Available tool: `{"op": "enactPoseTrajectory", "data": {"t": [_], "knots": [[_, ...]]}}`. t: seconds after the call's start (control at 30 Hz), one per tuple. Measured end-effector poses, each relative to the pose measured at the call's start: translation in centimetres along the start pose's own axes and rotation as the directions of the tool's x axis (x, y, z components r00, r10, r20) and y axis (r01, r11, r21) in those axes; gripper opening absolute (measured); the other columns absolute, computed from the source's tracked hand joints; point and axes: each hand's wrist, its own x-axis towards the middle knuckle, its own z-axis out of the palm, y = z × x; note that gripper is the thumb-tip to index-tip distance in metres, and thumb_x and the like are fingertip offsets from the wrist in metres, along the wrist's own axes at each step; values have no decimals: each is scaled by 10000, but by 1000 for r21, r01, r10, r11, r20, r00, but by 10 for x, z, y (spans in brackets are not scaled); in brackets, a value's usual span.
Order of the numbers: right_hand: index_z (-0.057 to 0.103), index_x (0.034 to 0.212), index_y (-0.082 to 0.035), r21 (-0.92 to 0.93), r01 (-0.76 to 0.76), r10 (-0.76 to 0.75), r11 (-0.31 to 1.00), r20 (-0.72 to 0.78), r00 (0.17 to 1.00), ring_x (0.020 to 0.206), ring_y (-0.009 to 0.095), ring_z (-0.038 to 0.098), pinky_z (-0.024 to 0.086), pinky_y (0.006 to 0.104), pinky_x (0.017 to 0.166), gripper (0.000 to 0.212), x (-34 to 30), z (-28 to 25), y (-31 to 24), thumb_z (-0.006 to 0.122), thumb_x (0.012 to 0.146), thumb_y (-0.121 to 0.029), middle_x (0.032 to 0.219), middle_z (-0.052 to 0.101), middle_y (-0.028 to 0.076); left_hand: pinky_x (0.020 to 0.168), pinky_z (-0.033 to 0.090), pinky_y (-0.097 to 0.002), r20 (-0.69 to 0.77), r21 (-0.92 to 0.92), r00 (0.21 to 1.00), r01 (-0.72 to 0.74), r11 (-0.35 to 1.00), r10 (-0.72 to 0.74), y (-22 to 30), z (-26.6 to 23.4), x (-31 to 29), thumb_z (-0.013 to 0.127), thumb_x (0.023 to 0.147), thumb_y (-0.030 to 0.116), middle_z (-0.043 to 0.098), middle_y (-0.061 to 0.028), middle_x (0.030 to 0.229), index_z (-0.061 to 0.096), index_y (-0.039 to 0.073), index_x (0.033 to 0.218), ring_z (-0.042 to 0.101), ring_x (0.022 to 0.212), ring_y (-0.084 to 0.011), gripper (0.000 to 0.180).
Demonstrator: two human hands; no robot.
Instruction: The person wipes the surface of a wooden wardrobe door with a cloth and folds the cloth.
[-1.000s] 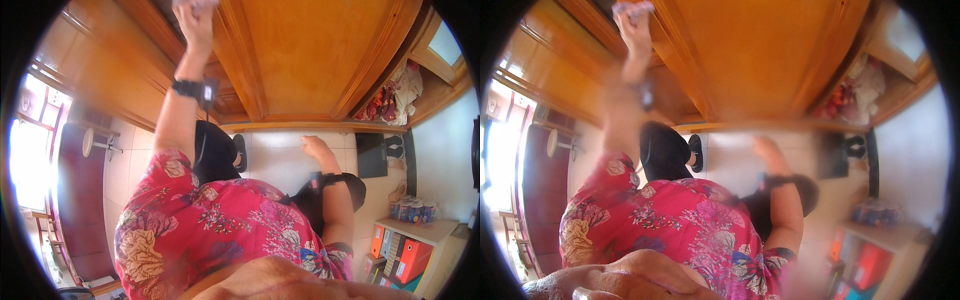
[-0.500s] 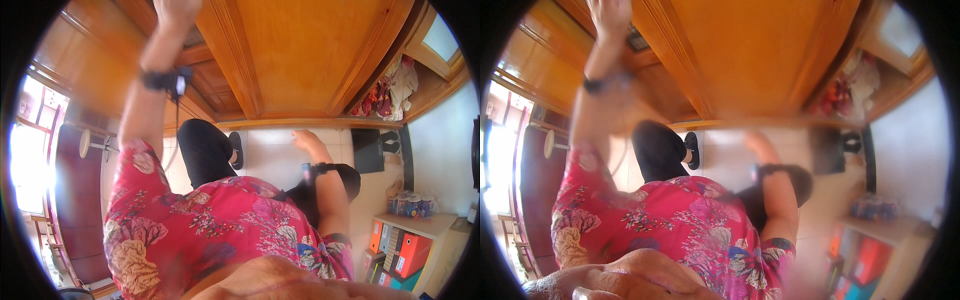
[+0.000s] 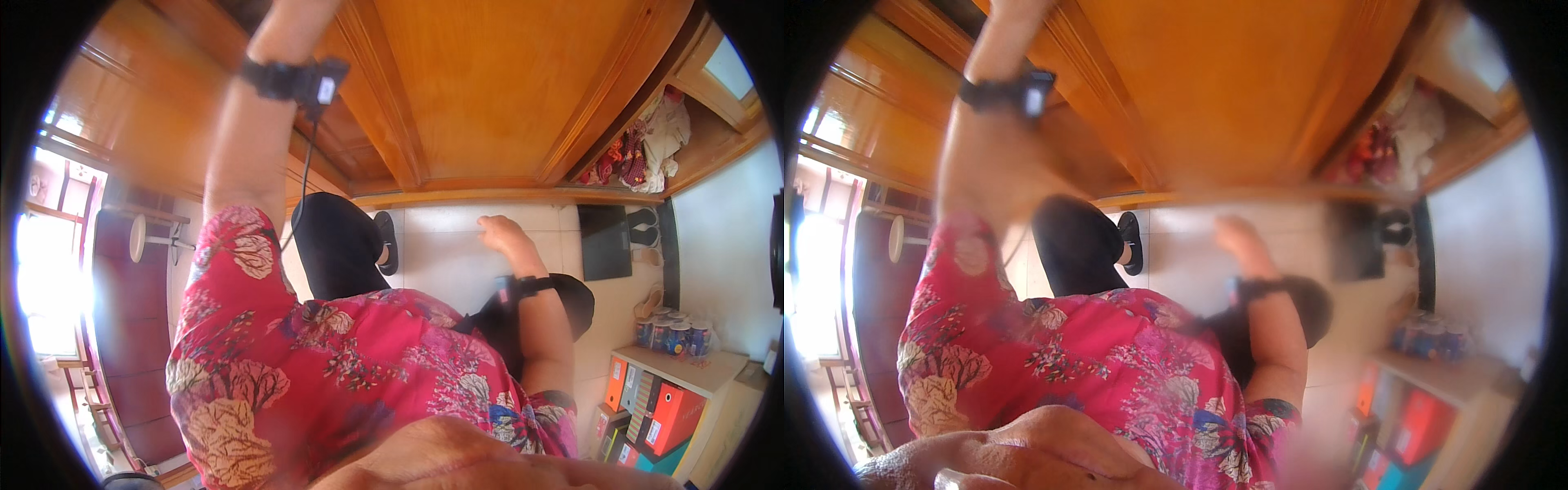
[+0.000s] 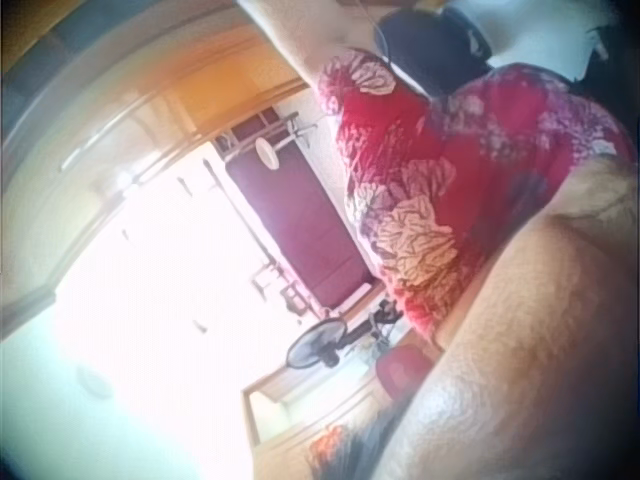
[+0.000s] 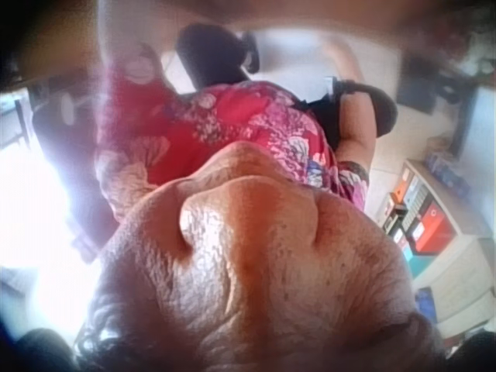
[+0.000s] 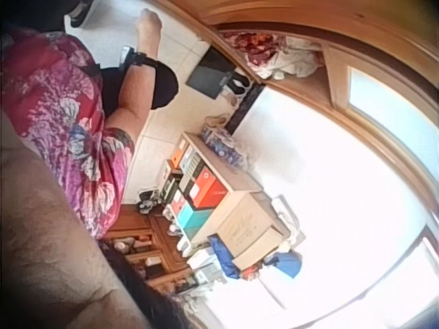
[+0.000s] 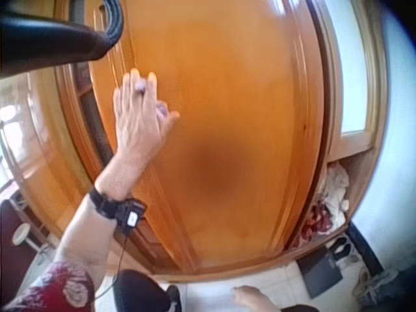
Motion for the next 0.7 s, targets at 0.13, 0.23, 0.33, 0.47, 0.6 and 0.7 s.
{"op": "enactPoseTrajectory", "data": {"t": [0.13, 0.23, 0.33, 0.47, 0.6, 0.7], "knots": [[593, 1274, -100, 10, 51, -51, 999, 1, 999, 1172, 373, 579, 479, 448, 981, 422, -7, -8, -3, 640, 888, -263, 1245, 629, 197, 1107, 324, -524, -88, 208, 981, -149, 967, 170, -13, 83, -99, 719, 830, 354, 346, -256, 1479, 457, 127, 1427, 326, 1394, -413, 690], [595, 1265, -92, 50, 83, -81, 995, -35, 996, 1172, 375, 578, 479, 446, 982, 423, -7, -12, -2, 640, 883, -265, 1244, 628, 201, 1122, 306, -504, 106, 307, 960, -281, 909, 261, -22, 140, -189, 715, 820, 393, 289, -208, 1526, 428, 215, 1465, 296, 1420, -378, 729], [595, 1262, -83, 27, 66, -65, 997, -64, 996, 1172, 378, 577, 478, 442, 984, 424, -3, -5, 6, 635, 876, -256, 1248, 625, 206, 1130, 273, -521, 360, 392, 867, -475, 788, 344, -39, 166, -244, 687, 830, 428, 278, -167, 1549, 392, 238, 1492, 280, 1432, -354, 749], [591, 1272, -82, 77, 74, -64, 994, -121, 991, 1182, 378, 571, 476, 439, 989, 420, 3, 5, 16, 615, 885, -242, 1266, 615, 209, 1106, 291, -513, 427, 350, 749, -654, 671, 507, -43, 141, -215, 679, 842, 383, 354, -146, 1490, 423, 239, 1475, 320, 1399, -312, 698], [594, 1270, -91, 362, 12, 50, 932, -161, 986, 1189, 373, 568, 477, 433, 989, 414, 17, 29, 44, 615, 892, -256, 1283, 609, 196, 962, 379, -472, -27, 364, 793, -559, 745, 608, -43, 107, -99, 735, 773, 294, 508, -108, 1236, 560, 181, 1310, 460, 1219, -288, 576], [594, 1271, -94, -3, 33, -33, 999, -46, 998, 1170, 369, 583, 487, 433, 976, 419, 13, -16, -7, 623, 890, -267, 1252, 627, 190, 1137, 239, -596, -274, 572, 842, -246, 782, 465, -81, 50, -5, 650, 855, 234, 316, -275, 1520, 319, 4, 1487, 270, 1426, -455, 750]]}}
